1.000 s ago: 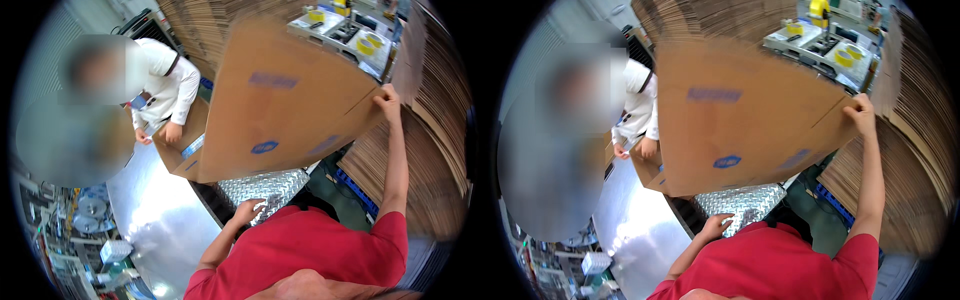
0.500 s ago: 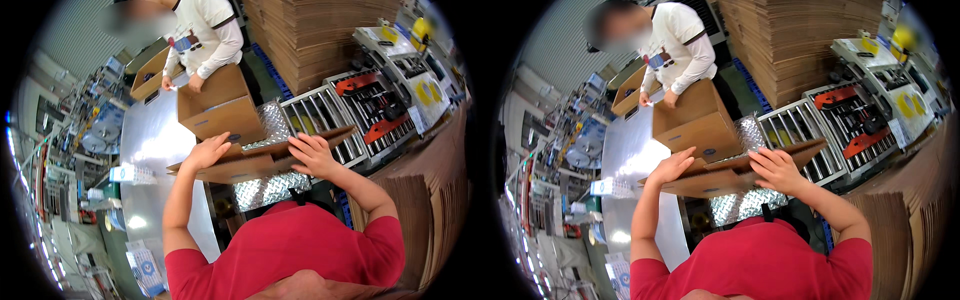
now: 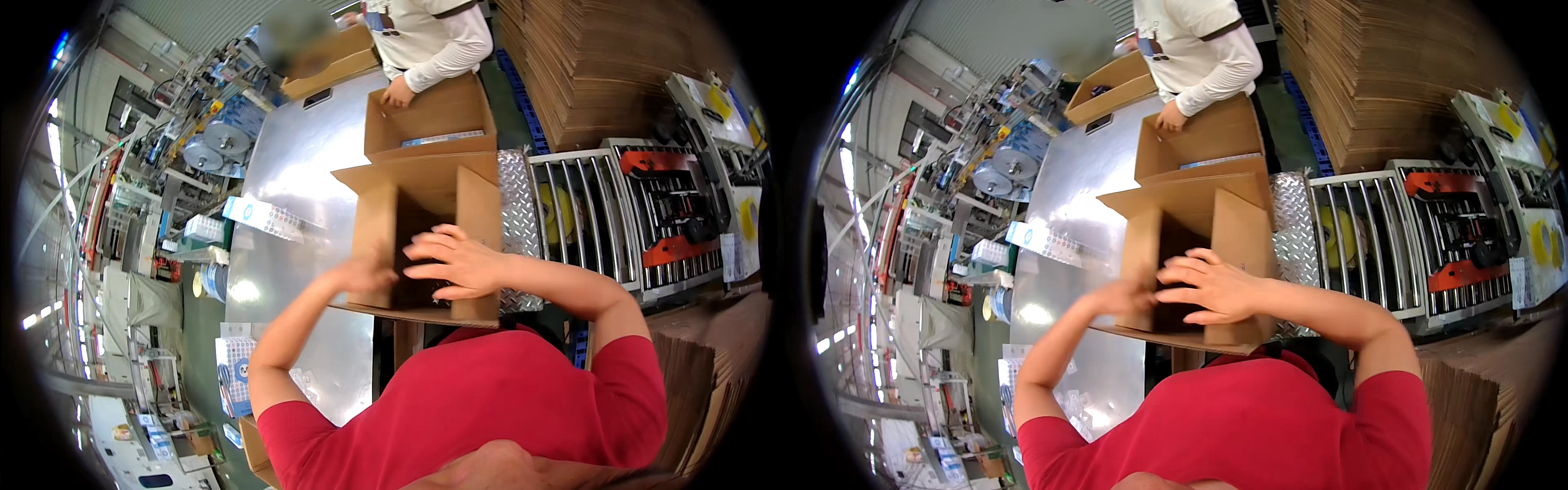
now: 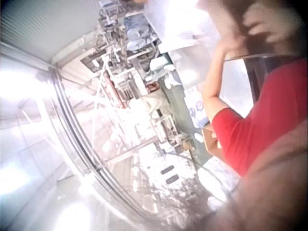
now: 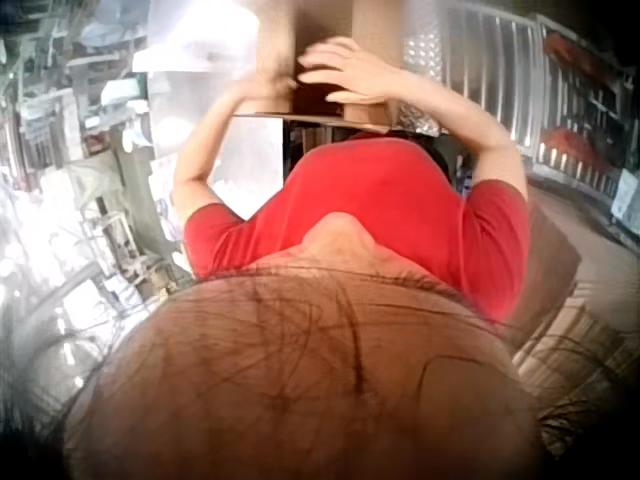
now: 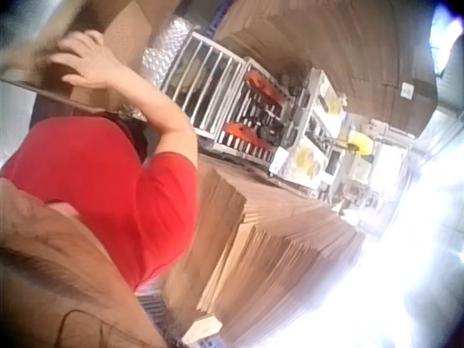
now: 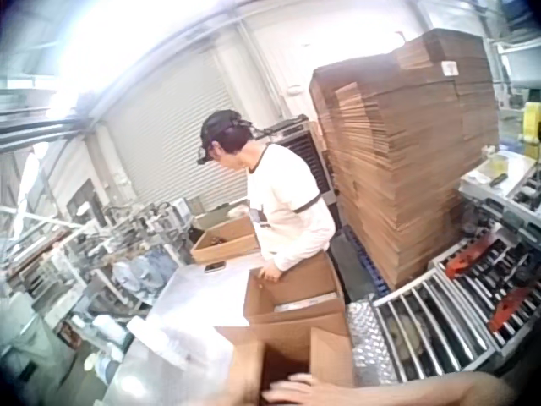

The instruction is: The person places blue boxes into cardboard cartons, folds the carton flaps, and places the filled cartons onto a conveyor belt for sealing.

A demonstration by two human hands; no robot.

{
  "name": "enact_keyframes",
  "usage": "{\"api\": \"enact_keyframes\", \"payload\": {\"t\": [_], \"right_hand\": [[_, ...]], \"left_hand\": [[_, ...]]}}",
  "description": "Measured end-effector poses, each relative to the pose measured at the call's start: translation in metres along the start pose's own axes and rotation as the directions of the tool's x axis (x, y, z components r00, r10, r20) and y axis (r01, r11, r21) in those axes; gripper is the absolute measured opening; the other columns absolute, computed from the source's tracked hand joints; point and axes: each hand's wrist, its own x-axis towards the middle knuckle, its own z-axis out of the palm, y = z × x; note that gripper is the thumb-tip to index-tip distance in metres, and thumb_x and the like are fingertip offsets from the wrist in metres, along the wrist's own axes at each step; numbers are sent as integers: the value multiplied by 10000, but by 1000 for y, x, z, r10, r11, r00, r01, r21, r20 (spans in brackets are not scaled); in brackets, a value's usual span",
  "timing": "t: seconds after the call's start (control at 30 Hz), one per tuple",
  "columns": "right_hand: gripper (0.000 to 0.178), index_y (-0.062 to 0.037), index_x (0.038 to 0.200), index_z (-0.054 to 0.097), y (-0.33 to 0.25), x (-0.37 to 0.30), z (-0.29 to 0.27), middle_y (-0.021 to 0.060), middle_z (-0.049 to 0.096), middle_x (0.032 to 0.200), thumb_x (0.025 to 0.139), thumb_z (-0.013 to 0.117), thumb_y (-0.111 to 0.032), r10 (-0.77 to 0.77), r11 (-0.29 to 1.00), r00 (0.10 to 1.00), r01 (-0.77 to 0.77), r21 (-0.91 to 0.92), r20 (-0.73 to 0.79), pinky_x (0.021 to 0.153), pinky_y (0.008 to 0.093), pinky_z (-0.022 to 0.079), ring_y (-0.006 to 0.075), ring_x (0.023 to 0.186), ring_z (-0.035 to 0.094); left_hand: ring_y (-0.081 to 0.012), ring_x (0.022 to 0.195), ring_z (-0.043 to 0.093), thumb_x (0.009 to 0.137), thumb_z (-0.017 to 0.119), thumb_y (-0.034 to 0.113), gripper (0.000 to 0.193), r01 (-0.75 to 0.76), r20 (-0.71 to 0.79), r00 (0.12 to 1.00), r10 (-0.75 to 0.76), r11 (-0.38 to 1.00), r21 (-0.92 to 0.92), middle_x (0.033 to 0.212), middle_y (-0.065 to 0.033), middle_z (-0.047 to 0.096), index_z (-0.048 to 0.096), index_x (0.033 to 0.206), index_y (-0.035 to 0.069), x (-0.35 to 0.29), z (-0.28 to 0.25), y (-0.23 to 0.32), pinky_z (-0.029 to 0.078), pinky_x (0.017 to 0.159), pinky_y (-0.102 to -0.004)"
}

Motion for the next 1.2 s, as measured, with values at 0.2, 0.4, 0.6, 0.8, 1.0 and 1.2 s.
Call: {"api": "enact_keyframes", "payload": {"t": [0.2, 0.4, 0.6, 0.8, 1.0, 1.2], "right_hand": [[702, -162, 1401, 301, 63, -11, 107, 135, 192, 1480, 826, 531, -493, 227, 972, 763, -138, -190, 606, 1099, 499, 134, 260, 1366, 194], [483, -125, 1188, 547, 103, 56, -47, 124, 446, 1312, 799, 588, -408, 383, 673, 896, -436, -597, -223, 971, 490, 322, 297, 1211, 403], [672, -62, 1314, 414, 53, -34, -4, 199, 378, 1364, 838, 472, -533, 725, 504, 673, -664, -553, -147, 1007, 533, 257, 324, 1281, 342], [535, -52, 1345, 362, 33, -193, -38, 160, 311, 1419, 868, 459, -275, 888, 299, 456, -677, -672, -65, 1071, 504, 172, 300, 1323, 270], [714, -86, 1395, 308, 15, -417, -39, 99, 389, 1389, 906, 270, -604, 946, -253, -275, -296, 921, 171, 1026, 393, 325, 272, 1250, 394], [768, -123, 1453, 109, 2, -394, -13, 87, 190, 1495, 896, 265, -628, 936, -300, 82, -319, 899, 342, 1092, 407, 170, 259, 1372, 170]], "left_hand": [[-254, 1278, 376, 804, 651, 393, 744, -278, 291, 884, 366, 911, -303, 1362, -151, 419, 321, 1386, 66, -64, -9, -18, 303, 1046, -361], [-377, 1288, 315, 512, 845, 395, 1172, -41, -619, 780, 94, 994, 99, 1436, -183, 262, 179, 1427, 91, 11, 10, -69, 319, 1036, -428], [-318, 1306, 304, 729, 570, 636, 1021, -464, -546, 723, -423, 289, -838, 1456, -188, 204, 110, 1436, 62, 96, 60, -82, 306, 1046, -433], [-276, 1182, 439, 871, 251, 672, 811, -274, -256, 932, -257, -34, -961, 1315, -157, 442, 361, 1345, 23, 193, 235, -78, 357, 987, -385], [-220, 1141, 507, 889, 552, 318, 576, 55, 31, 987, -157, 151, -987, 1197, -177, 539, 376, 1325, -15, 201, 241, -70, 432, 909, -311], [-170, 1197, 427, 789, 550, -1, 646, -464, -359, 865, 352, 284, -839, 1293, -91, 426, 259, 1366, 3, 57, 43, 130, 324, 1013, -304]]}}
